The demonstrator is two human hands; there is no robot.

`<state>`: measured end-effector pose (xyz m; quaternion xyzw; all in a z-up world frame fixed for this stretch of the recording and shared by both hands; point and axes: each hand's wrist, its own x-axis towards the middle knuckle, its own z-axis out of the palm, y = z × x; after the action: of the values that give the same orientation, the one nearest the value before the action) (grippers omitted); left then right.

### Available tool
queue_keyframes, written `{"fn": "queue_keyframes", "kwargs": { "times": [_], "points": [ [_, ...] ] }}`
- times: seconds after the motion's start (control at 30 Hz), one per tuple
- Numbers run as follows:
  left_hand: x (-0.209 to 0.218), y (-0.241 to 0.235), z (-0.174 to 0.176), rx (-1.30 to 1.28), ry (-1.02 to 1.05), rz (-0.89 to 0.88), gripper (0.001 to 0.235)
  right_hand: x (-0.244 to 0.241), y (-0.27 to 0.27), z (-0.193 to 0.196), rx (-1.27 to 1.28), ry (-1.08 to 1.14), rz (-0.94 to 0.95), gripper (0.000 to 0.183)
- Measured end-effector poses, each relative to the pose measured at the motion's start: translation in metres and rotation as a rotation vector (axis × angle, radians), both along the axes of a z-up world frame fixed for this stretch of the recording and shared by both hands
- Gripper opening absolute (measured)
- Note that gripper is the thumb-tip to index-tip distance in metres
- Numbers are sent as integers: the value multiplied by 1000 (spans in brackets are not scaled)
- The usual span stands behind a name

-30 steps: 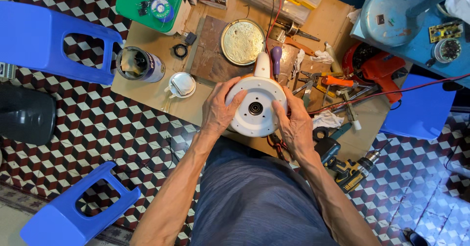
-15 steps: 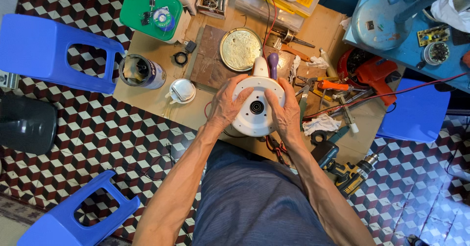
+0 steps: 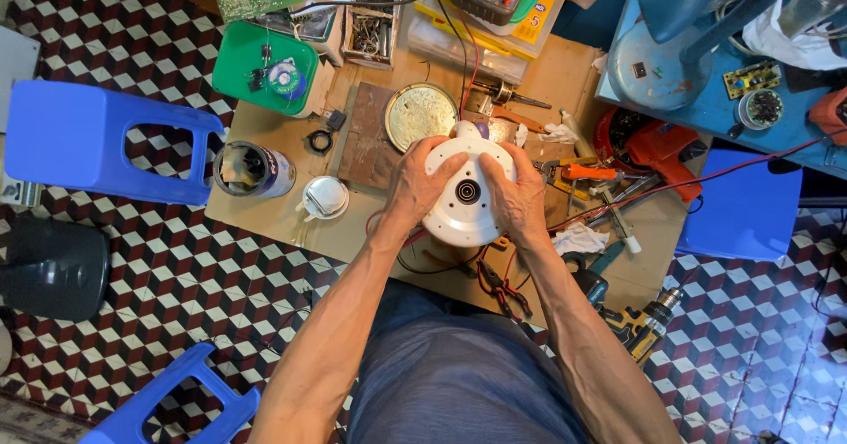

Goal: The person uses a cordless drill to fasten screws into the handle of an orange and white electric kettle. They then place a white circular base onto the kettle, align it, and secure it with additional screws using the drill.

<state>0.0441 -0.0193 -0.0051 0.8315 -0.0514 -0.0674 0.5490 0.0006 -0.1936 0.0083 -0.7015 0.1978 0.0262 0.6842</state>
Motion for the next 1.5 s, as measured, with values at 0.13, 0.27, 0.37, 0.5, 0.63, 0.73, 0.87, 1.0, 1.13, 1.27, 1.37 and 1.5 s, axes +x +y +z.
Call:
{"fn": "queue_keyframes", "kwargs": {
  "times": [0.13,0.27,0.37,0.5,0.63,0.73,0.87,1.0,1.13,1.27,1.37,1.5],
  "points": [
    [0,1,1,-21,37,3,48,1,1,0,-91,20,0,42],
    [0,5,6,-27,33,1,47,1,4,3,-190,24,23,42],
    [-2,7,9,-32,36,7,46,1,4,5,-151,39,36,44],
    [-4,9,13,-14,119,37,48,6,2,5,-61,27,60,53],
    [-13,3,17,-83,192,90,51,0,1,8,-144,53,86,49],
    [-32,3,20,-39,185,101,51,-23,1,10,-221,-26,114,44],
    [-60,4,16,-201,135,44,50,-53,4,6,-236,-85,96,43],
    [-61,12,9,-148,194,40,58,-60,10,4,-219,-78,85,42],
    [-68,26,7,-137,231,46,68,-61,11,0,-328,-155,115,43],
    [-90,47,18,-196,328,90,75,-59,13,-3,-249,-93,97,44],
    [-108,59,29,-125,420,67,88,-59,16,-3,-205,-81,71,44],
    [-120,64,35,2,355,-82,120,-57,13,4,-165,29,91,47]
  ]
}}
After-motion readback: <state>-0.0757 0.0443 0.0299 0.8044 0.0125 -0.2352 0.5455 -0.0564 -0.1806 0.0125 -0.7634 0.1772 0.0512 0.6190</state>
